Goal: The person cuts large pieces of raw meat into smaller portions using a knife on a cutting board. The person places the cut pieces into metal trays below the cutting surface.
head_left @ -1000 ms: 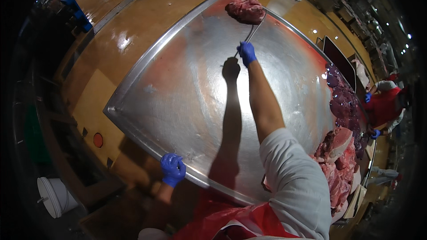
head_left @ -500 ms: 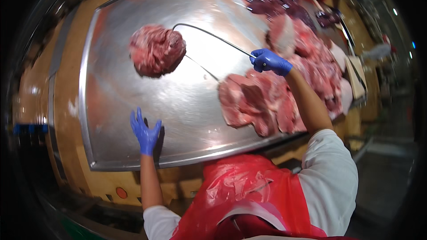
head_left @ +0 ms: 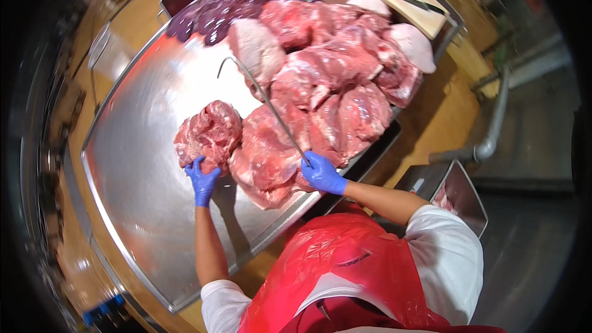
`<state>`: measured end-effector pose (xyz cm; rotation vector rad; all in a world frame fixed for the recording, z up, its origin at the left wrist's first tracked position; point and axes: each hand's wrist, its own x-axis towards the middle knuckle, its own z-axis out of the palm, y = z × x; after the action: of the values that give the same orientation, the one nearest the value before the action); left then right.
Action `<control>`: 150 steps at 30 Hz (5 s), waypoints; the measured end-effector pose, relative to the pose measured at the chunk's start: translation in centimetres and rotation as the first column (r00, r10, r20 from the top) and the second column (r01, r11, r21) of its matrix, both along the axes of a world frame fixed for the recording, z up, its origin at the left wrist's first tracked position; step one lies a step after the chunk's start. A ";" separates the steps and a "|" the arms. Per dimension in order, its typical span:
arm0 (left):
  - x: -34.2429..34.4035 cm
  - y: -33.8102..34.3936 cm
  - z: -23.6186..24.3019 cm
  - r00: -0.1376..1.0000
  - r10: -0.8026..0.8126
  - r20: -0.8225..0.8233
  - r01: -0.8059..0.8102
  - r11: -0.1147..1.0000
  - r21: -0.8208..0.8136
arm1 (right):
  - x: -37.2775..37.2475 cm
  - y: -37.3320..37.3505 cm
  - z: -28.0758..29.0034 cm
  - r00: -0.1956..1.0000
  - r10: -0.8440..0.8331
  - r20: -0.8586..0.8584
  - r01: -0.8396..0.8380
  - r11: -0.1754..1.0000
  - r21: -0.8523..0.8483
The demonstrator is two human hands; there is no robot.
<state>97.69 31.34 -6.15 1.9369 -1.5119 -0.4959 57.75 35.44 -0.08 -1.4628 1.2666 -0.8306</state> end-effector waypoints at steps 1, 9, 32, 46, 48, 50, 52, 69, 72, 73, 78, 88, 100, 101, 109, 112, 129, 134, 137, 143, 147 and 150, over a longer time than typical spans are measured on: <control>0.3 -2.2 0.2 0.998 -0.066 0.022 0.066 0.998 0.024 | 0.0 -0.5 -0.1 0.996 -0.080 0.045 0.082 0.996 -0.028; -6.7 -14.2 1.5 0.947 -0.314 -0.069 0.318 0.946 0.056 | -6.7 -5.4 2.6 0.944 -0.318 0.090 0.329 0.928 -0.175; -48.9 22.2 -11.3 0.599 0.625 -0.501 -0.346 0.766 0.542 | -29.1 -17.0 3.9 0.511 0.858 0.041 -0.859 0.511 0.027; -79.6 -1.5 -24.2 -0.435 0.828 -0.354 -0.814 -0.194 0.547 | -45.6 -23.4 0.0 -0.020 1.000 -0.003 -0.911 -0.017 0.412; -79.6 -2.5 -24.6 -0.563 0.717 -0.412 -0.797 -0.338 0.500 | -47.7 -23.3 -0.7 -0.018 1.000 -0.025 -0.902 -0.006 0.432; -79.9 -2.9 -24.4 -0.595 0.691 -0.409 -0.783 -0.385 0.489 | -49.9 -21.9 -1.6 0.041 0.998 -0.049 -0.870 0.060 0.490; -80.2 -3.3 -23.7 -0.566 0.749 -0.343 -0.795 -0.386 0.468 | -51.8 -20.5 -4.9 0.060 0.997 -0.051 -0.938 0.074 0.338; -86.9 -7.2 -22.6 -0.577 0.436 -0.691 -0.808 -0.430 0.403 | -51.9 -22.4 -25.1 0.134 0.711 -0.691 -0.987 0.031 -0.159; -88.9 -9.1 -22.6 -0.622 0.297 -0.724 -0.758 -0.458 0.464 | -52.9 -23.6 -25.1 0.137 0.650 -0.748 -0.990 0.062 -0.128; -89.8 -9.7 -22.4 -0.631 0.257 -0.732 -0.743 -0.472 0.475 | -53.2 -24.0 -25.0 0.121 0.636 -0.762 -0.992 0.049 -0.117; -95.0 -12.4 -19.4 -0.657 0.386 -0.647 -0.750 -0.420 0.511 | -56.6 -28.1 -25.5 0.120 0.603 -0.789 -0.959 -0.135 -0.249; -105.7 -12.4 -24.0 -0.731 0.250 -0.635 -0.672 -0.427 0.605 | -66.3 -26.9 -25.4 0.025 0.907 -0.421 -0.999 0.013 -0.032; -111.7 -1.1 -23.4 -0.572 0.452 -0.685 -0.813 -0.422 0.400 | -65.2 -23.4 -22.5 0.066 0.946 -0.317 -0.998 0.069 -0.003; -111.7 0.2 -23.0 -0.551 0.489 -0.676 -0.830 -0.405 0.383 | -65.1 -22.7 -22.5 0.064 0.942 -0.329 -0.996 0.080 0.036; -116.3 0.5 -12.6 -0.142 0.987 -0.075 -0.988 -0.145 -0.044 | -67.4 -17.5 -24.8 0.064 0.958 -0.278 -0.994 0.086 0.070; -118.3 -0.8 -15.2 0.149 0.989 -0.017 -0.986 0.150 0.066 | -68.2 -16.8 -24.2 0.169 0.981 0.093 -0.947 0.135 0.291; -119.6 7.7 -15.2 0.516 0.801 0.304 -0.757 0.260 0.599 | -65.4 -18.2 -22.6 -0.045 0.893 -0.448 -0.998 -0.017 0.067; -118.5 9.4 -14.8 0.607 0.707 0.363 -0.650 0.179 0.739 | -67.0 -17.2 -25.5 -0.027 0.977 -0.214 -0.968 0.028 0.249; -118.2 10.2 -14.1 0.620 0.699 0.356 -0.638 0.184 0.748 | -67.7 -18.0 -22.1 0.021 0.992 0.123 -0.903 -0.034 0.428; -118.1 10.2 -13.0 0.600 0.786 0.148 -0.533 0.255 0.807 | -77.0 -26.5 -6.7 -0.244 0.920 -0.305 -0.913 -0.324 -0.246; -114.6 7.0 -7.1 0.158 0.617 -0.771 -0.537 0.709 0.457 | -80.8 -28.5 -0.3 -0.096 0.918 -0.384 -0.957 -0.191 -0.217; -111.8 2.2 2.0 0.043 0.228 -0.973 -0.472 0.863 0.182 | -79.1 -27.3 -1.1 -0.128 0.878 -0.461 -0.961 -0.225 -0.163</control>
<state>-14.15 33.51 -4.19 1.1419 -0.1029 -1.0639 -21.39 8.17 -1.18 -2.3299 -0.4264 0.2220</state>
